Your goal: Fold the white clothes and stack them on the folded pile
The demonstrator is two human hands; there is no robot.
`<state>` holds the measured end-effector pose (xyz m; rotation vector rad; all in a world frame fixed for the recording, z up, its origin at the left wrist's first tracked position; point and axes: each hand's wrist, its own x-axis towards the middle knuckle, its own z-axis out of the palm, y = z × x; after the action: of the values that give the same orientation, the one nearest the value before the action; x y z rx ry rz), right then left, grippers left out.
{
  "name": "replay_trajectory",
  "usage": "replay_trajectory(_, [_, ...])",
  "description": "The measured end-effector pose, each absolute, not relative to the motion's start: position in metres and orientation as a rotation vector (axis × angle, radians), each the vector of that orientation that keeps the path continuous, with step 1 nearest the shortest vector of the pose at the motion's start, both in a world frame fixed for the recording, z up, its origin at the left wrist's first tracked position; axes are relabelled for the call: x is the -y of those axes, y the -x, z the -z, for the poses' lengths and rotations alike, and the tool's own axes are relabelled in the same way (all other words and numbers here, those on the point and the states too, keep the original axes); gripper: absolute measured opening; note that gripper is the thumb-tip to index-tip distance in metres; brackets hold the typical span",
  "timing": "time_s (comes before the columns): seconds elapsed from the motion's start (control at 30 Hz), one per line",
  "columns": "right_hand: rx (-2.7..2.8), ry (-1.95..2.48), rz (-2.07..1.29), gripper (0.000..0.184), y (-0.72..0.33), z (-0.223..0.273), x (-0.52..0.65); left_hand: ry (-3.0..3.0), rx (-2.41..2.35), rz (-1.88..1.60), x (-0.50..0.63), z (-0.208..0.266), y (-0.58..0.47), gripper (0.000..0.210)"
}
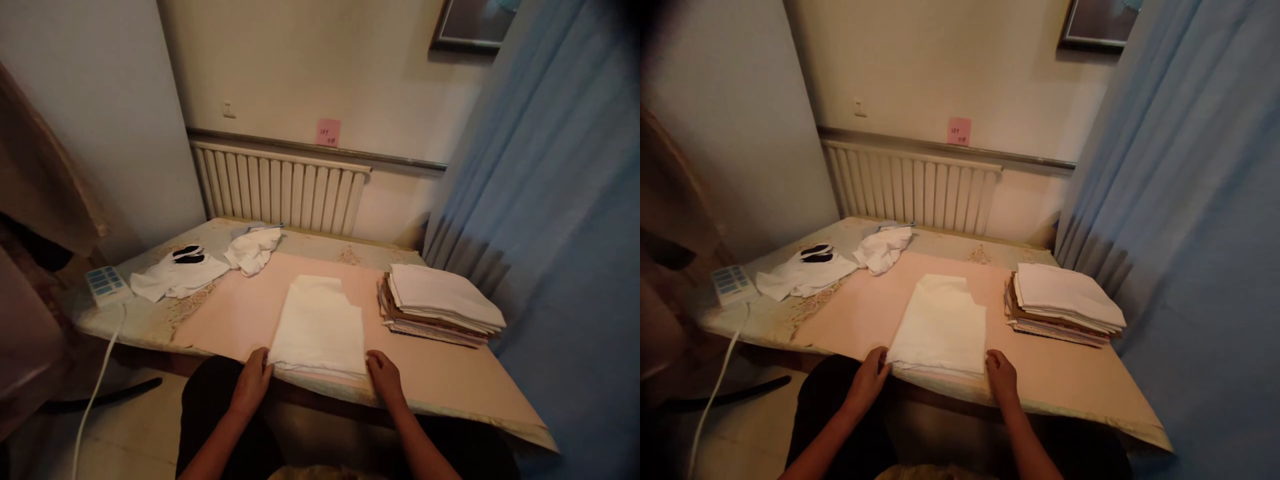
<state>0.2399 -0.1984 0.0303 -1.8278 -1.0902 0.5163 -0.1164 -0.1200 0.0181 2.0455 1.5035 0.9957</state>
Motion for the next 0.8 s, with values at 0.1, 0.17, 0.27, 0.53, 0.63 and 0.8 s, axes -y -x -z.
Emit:
replay_trajectory(0.1, [1.068, 1.802, -0.597, 0.034, -0.242, -0.032, 0.198, -2.094, -1.549, -0.911, 0.121, -0.026, 0.114, 0.016])
replay_trajectory(0.17, [1.052, 1.783, -0.653, 0.033, -0.243, -0.034, 0.197, -2.136, -1.596, -0.839, 0.122, -0.029, 0.112, 0.011])
replay_trajectory(0.27, [1.033, 1.757, -0.717, 0.029, -0.244, -0.036, 0.197, -2.212, -1.663, -0.776, 0.121, -0.028, 0.110, 0.008])
replay_trajectory(0.53, [0.967, 1.676, -0.871, 0.029, -0.249, -0.041, 0.194, -2.451, -1.648, -0.831, 0.114, -0.014, 0.108, 0.014])
replay_trajectory(0.63, [0.932, 1.654, -0.910, 0.030, -0.250, -0.041, 0.193, -2.488, -1.671, -0.818, 0.114, -0.014, 0.107, 0.013])
replay_trajectory(0.8, [0.919, 1.647, -0.910, 0.031, -0.247, -0.044, 0.194, -2.498, -1.684, -0.791, 0.115, -0.017, 0.106, 0.012])
